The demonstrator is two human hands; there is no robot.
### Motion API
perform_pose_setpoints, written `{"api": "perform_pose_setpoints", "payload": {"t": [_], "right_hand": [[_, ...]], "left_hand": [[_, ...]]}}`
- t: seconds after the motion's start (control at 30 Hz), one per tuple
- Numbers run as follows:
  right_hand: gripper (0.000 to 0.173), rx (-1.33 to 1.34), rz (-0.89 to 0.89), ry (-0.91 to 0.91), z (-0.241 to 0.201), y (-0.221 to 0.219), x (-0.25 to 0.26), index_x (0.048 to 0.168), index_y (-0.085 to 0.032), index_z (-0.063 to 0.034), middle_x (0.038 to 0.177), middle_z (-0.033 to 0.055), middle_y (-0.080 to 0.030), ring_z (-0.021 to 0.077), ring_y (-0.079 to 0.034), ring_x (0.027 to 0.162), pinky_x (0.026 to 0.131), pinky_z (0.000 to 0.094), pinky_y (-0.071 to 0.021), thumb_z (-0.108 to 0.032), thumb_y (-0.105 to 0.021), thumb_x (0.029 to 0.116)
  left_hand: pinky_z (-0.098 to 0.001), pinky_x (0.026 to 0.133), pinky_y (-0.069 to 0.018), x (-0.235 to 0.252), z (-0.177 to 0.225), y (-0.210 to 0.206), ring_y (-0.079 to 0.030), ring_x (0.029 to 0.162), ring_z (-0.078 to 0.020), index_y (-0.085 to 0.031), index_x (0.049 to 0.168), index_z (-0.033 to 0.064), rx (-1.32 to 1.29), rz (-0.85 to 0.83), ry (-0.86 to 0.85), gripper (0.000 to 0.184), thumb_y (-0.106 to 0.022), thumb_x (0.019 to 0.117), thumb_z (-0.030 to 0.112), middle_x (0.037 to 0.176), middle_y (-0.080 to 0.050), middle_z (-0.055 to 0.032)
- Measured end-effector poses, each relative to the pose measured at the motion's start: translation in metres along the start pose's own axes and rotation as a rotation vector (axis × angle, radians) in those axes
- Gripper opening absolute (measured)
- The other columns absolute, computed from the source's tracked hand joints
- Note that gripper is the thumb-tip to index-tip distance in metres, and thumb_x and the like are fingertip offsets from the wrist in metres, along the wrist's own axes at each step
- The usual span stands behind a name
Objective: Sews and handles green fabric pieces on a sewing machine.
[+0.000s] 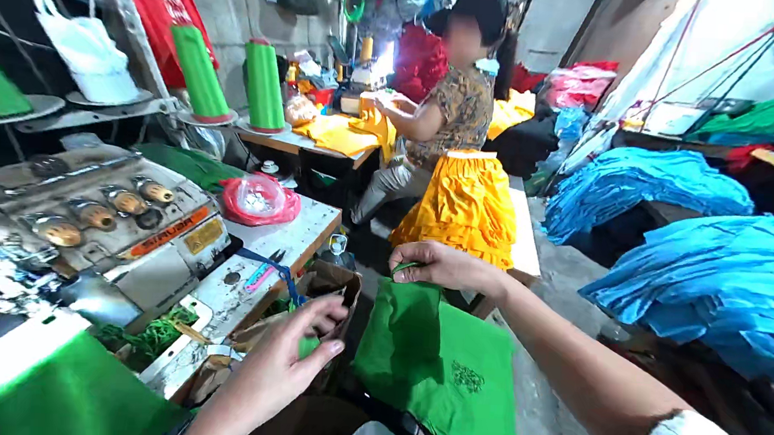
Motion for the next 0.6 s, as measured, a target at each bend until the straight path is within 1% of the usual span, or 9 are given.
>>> {"api": "perform_pose_setpoints", "payload": {"t": [0.07, 0.13, 0.17, 0.27, 0.33, 0.4, 0.5, 0.57, 0.6], "right_hand": [[0.007, 0.010, -0.025, 0.135, -0.047, 0.005, 0.005, 0.099, -0.071, -0.0045, 0.082, -0.0033, -0.067, -0.0019, -0.060, 0.073, 0.068, 0.0161, -0.0494, -0.009, -0.067, 0.0977], [0.007, -0.029, -0.018, 0.288, -0.090, 0.011, 0.008, 0.099, -0.072, -0.0063, 0.081, -0.0056, -0.067, -0.0035, -0.059, 0.072, 0.065, 0.0139, -0.0490, -0.011, -0.068, 0.0967], [0.007, -0.056, 0.016, 0.358, -0.108, 0.015, 0.009, 0.098, -0.072, -0.0062, 0.081, -0.0051, -0.067, -0.0026, -0.059, 0.071, 0.064, 0.0140, -0.0491, -0.011, -0.068, 0.0963], [0.006, -0.130, 0.138, 0.464, -0.135, 0.041, 0.016, 0.098, -0.071, -0.0059, 0.081, -0.0036, -0.069, -0.0007, -0.062, 0.070, 0.064, 0.0152, -0.0524, -0.009, -0.071, 0.0939], [0.017, -0.165, 0.120, 0.417, -0.132, 0.056, 0.022, 0.105, -0.074, -0.0058, 0.090, -0.0014, -0.073, 0.0018, -0.068, 0.080, 0.074, 0.0194, -0.0573, -0.006, -0.076, 0.0881], [0.022, -0.235, 0.070, 0.344, -0.123, 0.066, 0.030, 0.108, -0.075, -0.0053, 0.097, 0.0006, -0.074, 0.0041, -0.069, 0.088, 0.082, 0.0237, -0.0578, -0.007, -0.079, 0.0865], [0.012, -0.262, 0.127, 0.357, -0.117, 0.080, 0.035, 0.094, -0.076, -0.0052, 0.090, 0.0000, -0.071, 0.0046, -0.065, 0.082, 0.076, 0.0246, -0.0547, -0.013, -0.080, 0.0866], [0.012, -0.121, 0.187, 0.423, -0.118, 0.089, 0.034, 0.093, -0.073, -0.0065, 0.091, -0.0014, -0.070, 0.0040, -0.065, 0.081, 0.073, 0.0229, -0.0553, -0.015, -0.079, 0.0863], [0.011, -0.034, 0.227, 0.459, -0.118, 0.095, 0.033, 0.093, -0.073, -0.0065, 0.094, -0.0011, -0.072, 0.0042, -0.066, 0.082, 0.073, 0.0222, -0.0562, -0.013, -0.078, 0.0867]], "left_hand": [[-0.0385, 0.101, -0.0534, 0.028, 0.018, 0.003, -0.062, 0.124, -0.0144, -0.049, 0.148, 0.0108, -0.065, 0.068, 0.012, 0.057, -0.066, 0.0966, 0.028, 0.138, -0.063, -0.0027], [-0.0380, 0.105, -0.0516, 0.051, 0.039, 0.006, -0.060, 0.126, -0.0143, -0.044, 0.153, 0.0098, -0.159, 0.108, -0.011, 0.063, -0.069, 0.0963, 0.024, 0.139, -0.061, -0.0053], [-0.0355, 0.103, -0.0531, 0.059, 0.047, 0.008, -0.062, 0.122, -0.0119, -0.046, 0.150, 0.0099, -0.207, 0.104, -0.013, 0.060, -0.069, 0.0965, 0.023, 0.133, -0.064, -0.0044], [-0.0313, 0.096, -0.0570, 0.075, 0.058, 0.023, -0.069, 0.105, -0.0073, -0.065, 0.129, 0.0076, -0.181, 0.114, 0.008, 0.037, -0.069, 0.0973, 0.026, 0.112, -0.073, -0.0020], [-0.0310, 0.088, -0.0572, 0.077, 0.064, 0.047, -0.069, 0.094, -0.0061, -0.074, 0.110, 0.0092, -0.071, 0.201, -0.004, 0.022, -0.069, 0.0973, 0.026, 0.098, -0.073, 0.0000], [-0.0310, 0.084, -0.0577, 0.076, 0.070, 0.073, -0.069, 0.090, -0.0058, -0.075, 0.101, 0.0126, 0.010, 0.295, -0.013, 0.013, -0.073, 0.0943, 0.024, 0.093, -0.073, 0.0029], [-0.0281, 0.074, -0.0579, 0.074, 0.083, 0.096, -0.068, 0.080, -0.0058, -0.074, 0.095, 0.0158, 0.028, 0.378, -0.046, 0.010, -0.079, 0.0884, 0.022, 0.085, -0.072, 0.0053], [-0.0258, 0.069, -0.0588, 0.074, 0.096, 0.102, -0.069, 0.075, -0.0064, -0.073, 0.097, 0.0137, -0.009, 0.380, -0.099, 0.011, -0.080, 0.0883, 0.016, 0.084, -0.073, 0.0032], [-0.0258, 0.071, -0.0599, 0.075, 0.101, 0.104, -0.070, 0.078, -0.0069, -0.073, 0.102, 0.0132, -0.016, 0.355, -0.115, 0.015, -0.079, 0.0885, 0.014, 0.088, -0.074, 0.0026]]}}
Point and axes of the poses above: each hand's wrist, its own x-axis towards the middle knuckle, its own y-axis out of the back of the hand, z = x × y, the point moved 10 cm from there along x, towards the middle knuckle
